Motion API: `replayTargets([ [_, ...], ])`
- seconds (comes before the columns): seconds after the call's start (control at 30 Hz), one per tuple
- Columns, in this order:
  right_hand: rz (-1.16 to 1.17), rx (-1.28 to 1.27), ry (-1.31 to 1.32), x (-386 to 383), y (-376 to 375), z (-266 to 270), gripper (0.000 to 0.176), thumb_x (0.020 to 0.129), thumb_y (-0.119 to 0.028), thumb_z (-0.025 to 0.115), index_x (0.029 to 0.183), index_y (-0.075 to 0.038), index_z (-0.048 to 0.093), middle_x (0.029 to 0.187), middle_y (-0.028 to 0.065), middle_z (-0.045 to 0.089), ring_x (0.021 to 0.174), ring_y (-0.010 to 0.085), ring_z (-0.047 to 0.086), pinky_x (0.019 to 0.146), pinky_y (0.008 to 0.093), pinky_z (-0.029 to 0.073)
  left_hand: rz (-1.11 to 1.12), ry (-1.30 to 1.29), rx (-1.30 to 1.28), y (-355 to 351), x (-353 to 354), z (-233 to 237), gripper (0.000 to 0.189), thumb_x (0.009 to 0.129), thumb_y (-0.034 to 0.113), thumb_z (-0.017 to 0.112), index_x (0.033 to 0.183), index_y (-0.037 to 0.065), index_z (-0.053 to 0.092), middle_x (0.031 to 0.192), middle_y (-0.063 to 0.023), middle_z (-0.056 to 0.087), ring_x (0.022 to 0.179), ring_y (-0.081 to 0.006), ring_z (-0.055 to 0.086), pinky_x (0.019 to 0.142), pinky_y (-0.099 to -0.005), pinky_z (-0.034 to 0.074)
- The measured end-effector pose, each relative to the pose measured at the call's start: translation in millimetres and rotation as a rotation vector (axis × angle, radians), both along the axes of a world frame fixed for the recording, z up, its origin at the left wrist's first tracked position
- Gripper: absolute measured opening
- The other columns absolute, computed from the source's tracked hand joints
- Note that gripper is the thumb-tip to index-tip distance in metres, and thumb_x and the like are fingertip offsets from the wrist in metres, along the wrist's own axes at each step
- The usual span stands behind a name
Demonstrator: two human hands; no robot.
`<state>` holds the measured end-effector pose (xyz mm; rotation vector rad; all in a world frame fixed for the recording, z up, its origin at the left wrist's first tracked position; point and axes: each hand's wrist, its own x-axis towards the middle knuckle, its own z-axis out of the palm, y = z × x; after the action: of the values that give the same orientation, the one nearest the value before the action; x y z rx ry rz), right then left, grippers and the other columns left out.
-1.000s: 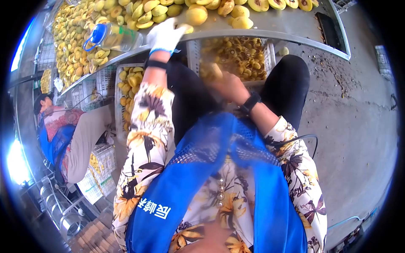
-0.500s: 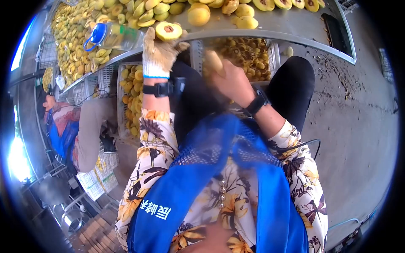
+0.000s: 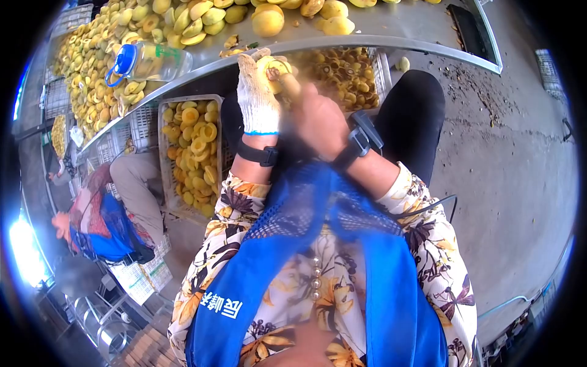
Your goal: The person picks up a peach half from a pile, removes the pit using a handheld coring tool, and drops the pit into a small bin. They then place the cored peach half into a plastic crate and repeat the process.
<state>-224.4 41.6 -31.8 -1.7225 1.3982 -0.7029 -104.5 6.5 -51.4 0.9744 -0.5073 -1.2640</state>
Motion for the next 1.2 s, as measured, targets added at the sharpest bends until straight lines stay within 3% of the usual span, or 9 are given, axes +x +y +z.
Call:
replayTargets([
  [0.13, -0.010, 0.027, -0.013, 4.1, 5.5, -4.1, 0.019, 0.079, -0.009, 0.055, 0.085, 0.003, 0.041, 0.065, 0.0278, 0.055, 0.067, 0.0459, 0.055, 0.059, 0.0496, 0.043, 0.069, -0.138, -0.130, 5.1, -12.9, 2.9, 0.040, 0.094, 0.040, 0.043, 0.104, 0.002, 0.052, 0.081, -0.0152, 0.061, 0.068, -0.0239, 0.060, 0.059, -0.0303, 0.051],
  [0.23, 0.028, 0.059, -0.007, 3.7, 9.0, -4.3, 0.016, 0.077, -0.005, 0.052, 0.086, 0.004, 0.041, 0.066, 0.0286, 0.055, 0.069, 0.0464, 0.055, 0.060, 0.0491, 0.043, 0.003, -0.019, -0.093, 5.2, -5.4, -1.6, 0.033, 0.090, 0.032, 0.052, 0.102, 0.001, 0.053, 0.081, -0.0141, 0.060, 0.063, -0.0222, 0.059, 0.058, -0.0305, 0.050],
  [0.47, 0.095, 0.103, -0.021, 5.6, 13.2, -0.7, 0.018, 0.076, -0.005, 0.051, 0.089, 0.005, 0.043, 0.070, 0.0309, 0.056, 0.072, 0.0469, 0.056, 0.062, 0.0484, 0.044, -0.352, 0.281, 0.228, -1.4, 19.3, 15.3, 0.029, 0.090, 0.029, 0.050, 0.092, 0.001, 0.058, 0.080, -0.0137, 0.062, 0.065, -0.0207, 0.059, 0.054, -0.0298, 0.049],
  [0.6, 0.116, 0.147, -0.048, 6.6, 11.5, -1.2, 0.019, 0.076, -0.006, 0.050, 0.092, 0.005, 0.046, 0.070, 0.0307, 0.056, 0.071, 0.0468, 0.056, 0.063, 0.0471, 0.045, -0.345, -0.069, 0.270, -5.9, 22.3, 21.0, 0.033, 0.089, 0.032, 0.051, 0.091, 0.000, 0.059, 0.073, -0.0125, 0.061, 0.059, -0.0215, 0.058, 0.052, -0.0306, 0.048],
  [0.7, 0.169, 0.123, -0.084, 5.3, 6.4, 14.2, 0.018, 0.077, -0.008, 0.051, 0.090, 0.004, 0.047, 0.066, 0.0269, 0.056, 0.066, 0.0404, 0.059, 0.061, 0.0444, 0.045, -0.293, -0.142, 0.254, -4.6, 18.6, 19.4, 0.034, 0.089, 0.034, 0.051, 0.090, 0.000, 0.058, 0.071, -0.0126, 0.060, 0.056, -0.0217, 0.057, 0.052, -0.0303, 0.048],
  [0.73, 0.195, 0.088, -0.181, 2.7, 3.9, 11.3, 0.011, 0.078, -0.009, 0.049, 0.084, 0.000, 0.047, 0.058, 0.0148, 0.055, 0.051, 0.0248, 0.057, 0.049, 0.0364, 0.045, -0.325, -0.068, 0.278, -6.1, 19.9, 19.9, 0.035, 0.089, 0.034, 0.051, 0.090, 0.000, 0.058, 0.071, -0.0128, 0.060, 0.056, -0.0214, 0.057, 0.052, -0.0302, 0.048],
  [0.83, 0.206, 0.646, -0.349, -2.6, 0.5, 5.1, 0.005, 0.080, -0.008, 0.048, 0.080, -0.004, 0.046, 0.054, 0.0034, 0.049, 0.041, 0.0111, 0.048, 0.038, 0.0268, 0.039, -0.375, 0.001, 0.283, -6.7, 24.1, 16.8, 0.037, 0.089, 0.035, 0.053, 0.091, -0.001, 0.059, 0.070, -0.0127, 0.061, 0.055, -0.0199, 0.057, 0.051, -0.0292, 0.047],
  [1.07, 0.216, 0.954, -0.638, -2.5, 5.2, 0.2, 0.004, 0.082, -0.005, 0.046, 0.085, -0.007, 0.045, 0.053, -0.0024, 0.041, 0.036, 0.0047, 0.036, 0.032, 0.0207, 0.029, -0.210, -0.137, 0.143, -1.3, 14.0, 9.2, 0.027, 0.089, 0.027, 0.053, 0.085, 0.001, 0.059, 0.066, -0.0143, 0.059, 0.048, -0.0202, 0.054, 0.042, -0.0317, 0.045],
  [1.2, 0.307, 1.079, -1.032, -8.9, 9.9, -6.2, 0.010, 0.085, -0.001, 0.046, 0.093, -0.007, 0.047, 0.055, -0.0042, 0.036, 0.037, 0.0032, 0.028, 0.033, 0.0199, 0.025, -0.272, 0.280, 0.359, -0.6, 10.5, 10.6, 0.036, 0.090, 0.041, 0.045, 0.089, 0.006, 0.054, 0.068, -0.0125, 0.057, 0.055, -0.0255, 0.054, 0.049, -0.0355, 0.046],
])
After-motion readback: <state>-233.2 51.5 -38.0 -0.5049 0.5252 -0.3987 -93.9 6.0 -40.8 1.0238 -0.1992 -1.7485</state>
